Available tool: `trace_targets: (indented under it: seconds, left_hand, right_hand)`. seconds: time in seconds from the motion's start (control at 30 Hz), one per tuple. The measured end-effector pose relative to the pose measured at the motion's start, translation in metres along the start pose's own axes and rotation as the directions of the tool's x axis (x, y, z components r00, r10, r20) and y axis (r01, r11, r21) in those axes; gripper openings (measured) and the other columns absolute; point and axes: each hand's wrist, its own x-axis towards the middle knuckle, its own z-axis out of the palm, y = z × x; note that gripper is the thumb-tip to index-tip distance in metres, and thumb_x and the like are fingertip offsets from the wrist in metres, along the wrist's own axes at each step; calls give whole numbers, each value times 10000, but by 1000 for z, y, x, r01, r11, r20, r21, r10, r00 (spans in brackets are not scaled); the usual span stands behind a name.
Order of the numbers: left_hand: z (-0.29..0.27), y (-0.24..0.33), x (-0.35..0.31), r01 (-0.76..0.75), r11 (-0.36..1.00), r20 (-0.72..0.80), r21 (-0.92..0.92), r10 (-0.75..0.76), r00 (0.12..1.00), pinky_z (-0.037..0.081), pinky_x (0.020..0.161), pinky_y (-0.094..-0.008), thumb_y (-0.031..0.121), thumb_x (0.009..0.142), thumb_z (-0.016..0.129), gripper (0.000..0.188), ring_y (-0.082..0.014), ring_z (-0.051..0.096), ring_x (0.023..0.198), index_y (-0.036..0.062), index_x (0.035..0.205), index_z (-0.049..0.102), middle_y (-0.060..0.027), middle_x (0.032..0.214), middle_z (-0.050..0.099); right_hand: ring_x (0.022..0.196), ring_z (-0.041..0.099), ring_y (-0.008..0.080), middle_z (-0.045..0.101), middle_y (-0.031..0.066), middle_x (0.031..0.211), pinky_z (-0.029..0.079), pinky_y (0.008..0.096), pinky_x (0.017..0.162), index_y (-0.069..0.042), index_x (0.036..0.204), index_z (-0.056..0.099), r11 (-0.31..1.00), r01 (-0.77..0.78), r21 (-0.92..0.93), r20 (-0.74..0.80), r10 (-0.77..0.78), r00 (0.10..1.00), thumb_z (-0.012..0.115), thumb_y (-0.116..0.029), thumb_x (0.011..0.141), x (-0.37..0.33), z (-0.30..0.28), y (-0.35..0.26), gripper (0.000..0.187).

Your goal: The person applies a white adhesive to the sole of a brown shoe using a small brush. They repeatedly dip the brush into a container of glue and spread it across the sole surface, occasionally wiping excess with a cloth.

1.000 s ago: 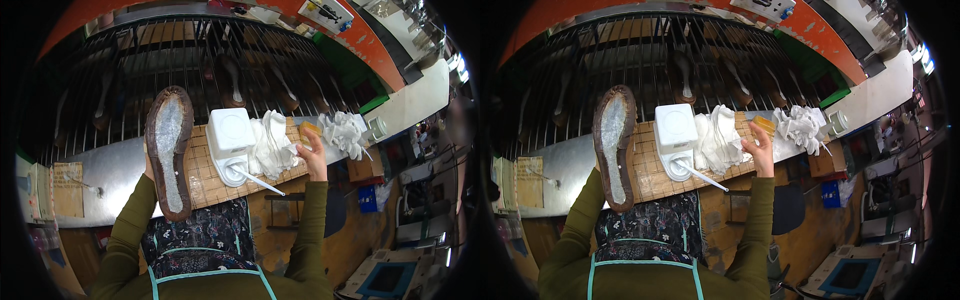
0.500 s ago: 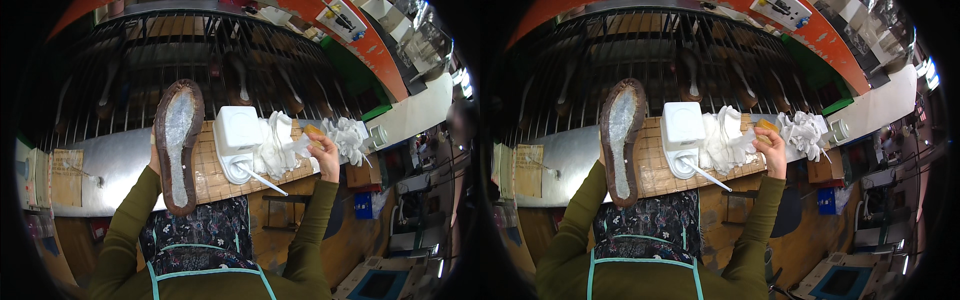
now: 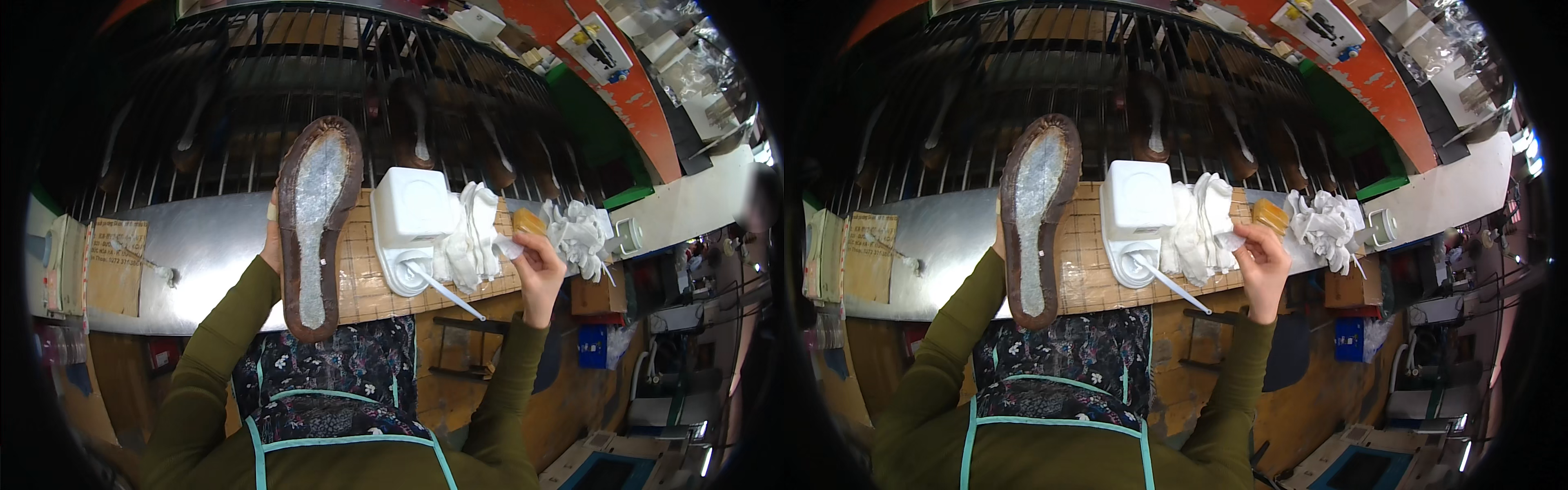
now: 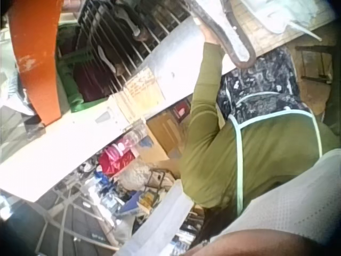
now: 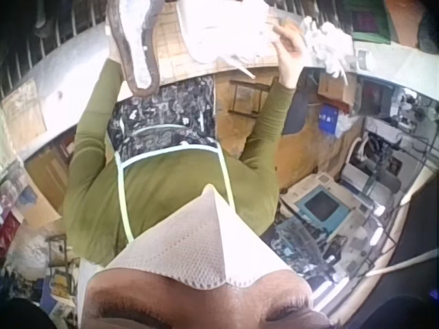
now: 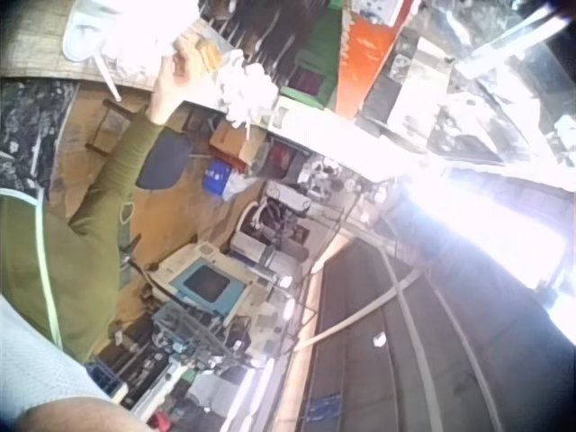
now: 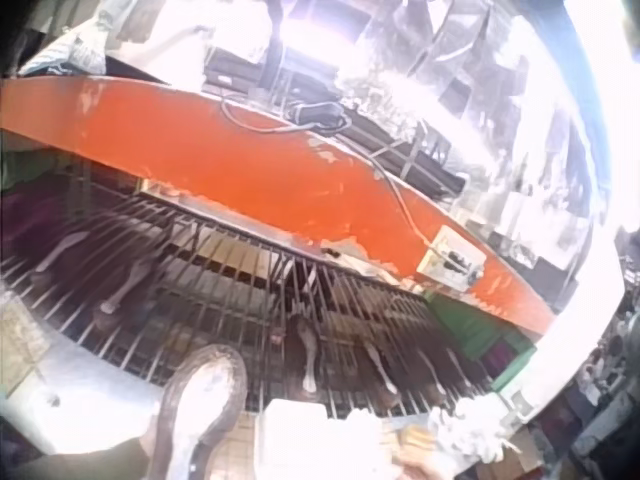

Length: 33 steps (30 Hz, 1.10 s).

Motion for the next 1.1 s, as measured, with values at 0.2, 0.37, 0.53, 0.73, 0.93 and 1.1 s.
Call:
trace_targets:
  seconds: [0.2, 0.37, 0.53, 0.73, 0.93, 1.1]
  left_hand:
    - [15, 7, -12, -52, 995, -47, 80, 55, 997, 400, 1060, -395, 813, 806, 308, 940, -268, 477, 1241, 101, 1417, 372, -142, 1395, 445]
    - [19, 10, -16, -73, 991, -29, 114, 77, 997, 419, 1044, -408, 848, 773, 286, 989, -260, 489, 1233, 104, 1421, 365, -138, 1378, 461]
    - [13, 9, -17, -70, 996, 45, 62, 67, 997, 418, 1044, -400, 835, 770, 350, 983, -257, 513, 1209, 89, 1409, 380, -130, 1356, 488]
    - [17, 16, -13, 175, 904, 213, -391, -97, 972, 373, 1084, -415, 802, 791, 378, 946, -278, 462, 1269, 107, 1432, 343, -132, 1399, 452]
    - [13, 10, -5, -79, 994, 145, -70, 89, 985, 406, 1063, -415, 791, 779, 416, 960, -286, 467, 1261, 93, 1431, 320, -142, 1401, 433]
    - [11, 6, -9, -32, 997, 131, -76, 42, 990, 418, 1041, -421, 821, 757, 418, 976, -270, 489, 1225, 102, 1414, 363, -133, 1377, 458]
  right_hand:
    - [954, 620, 283, 680, 97, 923, 473, 351, 867, -14, 790, 669, 852, 399, -340, 469, -214, 857, 705, 58, 664, -40, 45, -77, 150]
    - [887, 668, 240, 681, 122, 1005, 517, 324, 798, 11, 880, 623, 969, -163, 187, 864, -84, 496, 642, 15, 819, -60, 78, -73, 65]
    - [809, 617, 83, 641, 50, 913, 503, 216, 679, -1, 969, 581, 881, -373, 289, 740, 41, 671, 653, -33, 862, -39, 138, -83, 133]
    - [778, 605, 61, 649, 37, 857, 490, 193, 691, 3, 982, 552, 821, -384, 422, 657, 15, 753, 633, -72, 892, 19, 189, -68, 142]
    - [641, 566, 24, 646, 15, 802, 445, 165, 529, -21, 967, 545, 862, -305, 406, 565, 26, 825, 616, -128, 915, 42, 199, -71, 138]
    - [608, 496, 0, 571, -15, 819, 396, 161, 487, -60, 1030, 458, 851, -376, 366, 720, -4, 694, 574, -158, 945, 20, 171, -91, 174]
